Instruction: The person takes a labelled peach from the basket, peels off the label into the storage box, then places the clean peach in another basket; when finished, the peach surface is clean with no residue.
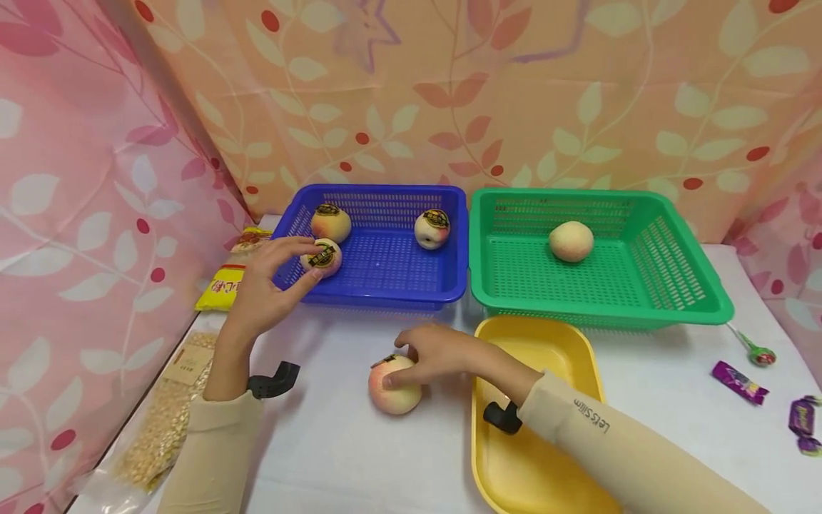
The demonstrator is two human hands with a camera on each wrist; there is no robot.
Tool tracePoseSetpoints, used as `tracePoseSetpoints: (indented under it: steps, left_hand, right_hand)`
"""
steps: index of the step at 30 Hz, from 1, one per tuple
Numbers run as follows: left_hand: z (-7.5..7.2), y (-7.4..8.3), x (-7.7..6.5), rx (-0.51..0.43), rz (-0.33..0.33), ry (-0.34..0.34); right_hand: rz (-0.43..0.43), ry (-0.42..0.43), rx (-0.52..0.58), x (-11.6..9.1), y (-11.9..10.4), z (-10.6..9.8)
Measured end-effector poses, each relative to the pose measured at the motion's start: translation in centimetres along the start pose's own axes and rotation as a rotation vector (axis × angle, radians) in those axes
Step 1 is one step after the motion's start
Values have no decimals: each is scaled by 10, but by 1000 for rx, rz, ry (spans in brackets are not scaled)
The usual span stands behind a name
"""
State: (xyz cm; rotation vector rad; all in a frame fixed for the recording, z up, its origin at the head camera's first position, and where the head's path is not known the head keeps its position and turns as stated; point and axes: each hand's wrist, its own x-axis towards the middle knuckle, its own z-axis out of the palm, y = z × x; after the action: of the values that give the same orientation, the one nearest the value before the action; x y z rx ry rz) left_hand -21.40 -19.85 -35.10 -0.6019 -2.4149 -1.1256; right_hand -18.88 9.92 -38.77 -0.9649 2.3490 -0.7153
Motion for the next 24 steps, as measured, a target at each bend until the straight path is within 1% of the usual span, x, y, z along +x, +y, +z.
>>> tracePoseSetpoints:
  steps: [5, 7, 10, 14, 18, 20, 22, 24]
  left_hand:
    - [4, 4, 1, -8, 28, -33]
    - [6, 7, 0, -14, 32, -56]
    - [8, 13, -1, -28, 32, -108]
    - [10, 20, -2, -62, 24, -186]
    - [11, 25, -3, -100, -4, -281]
    - [11, 27, -3, -110, -30, -354]
    - [12, 29, -3, -115, -47, -430]
    - [13, 31, -4, -116, -55, -485]
  right_hand:
    - [-55, -104, 75, -10, 9, -2]
    - [-73, -118, 102, -14, 10, -1]
    - [-108, -107, 99, -17, 11, 1]
    - [-166, -61, 49, -18, 11, 5]
    - [-212, 9, 3, -20, 13, 7]
    - [-223, 58, -11, -21, 14, 5]
    - [-235, 126, -52, -21, 16, 2]
    - [-240, 199, -106, -20, 17, -2]
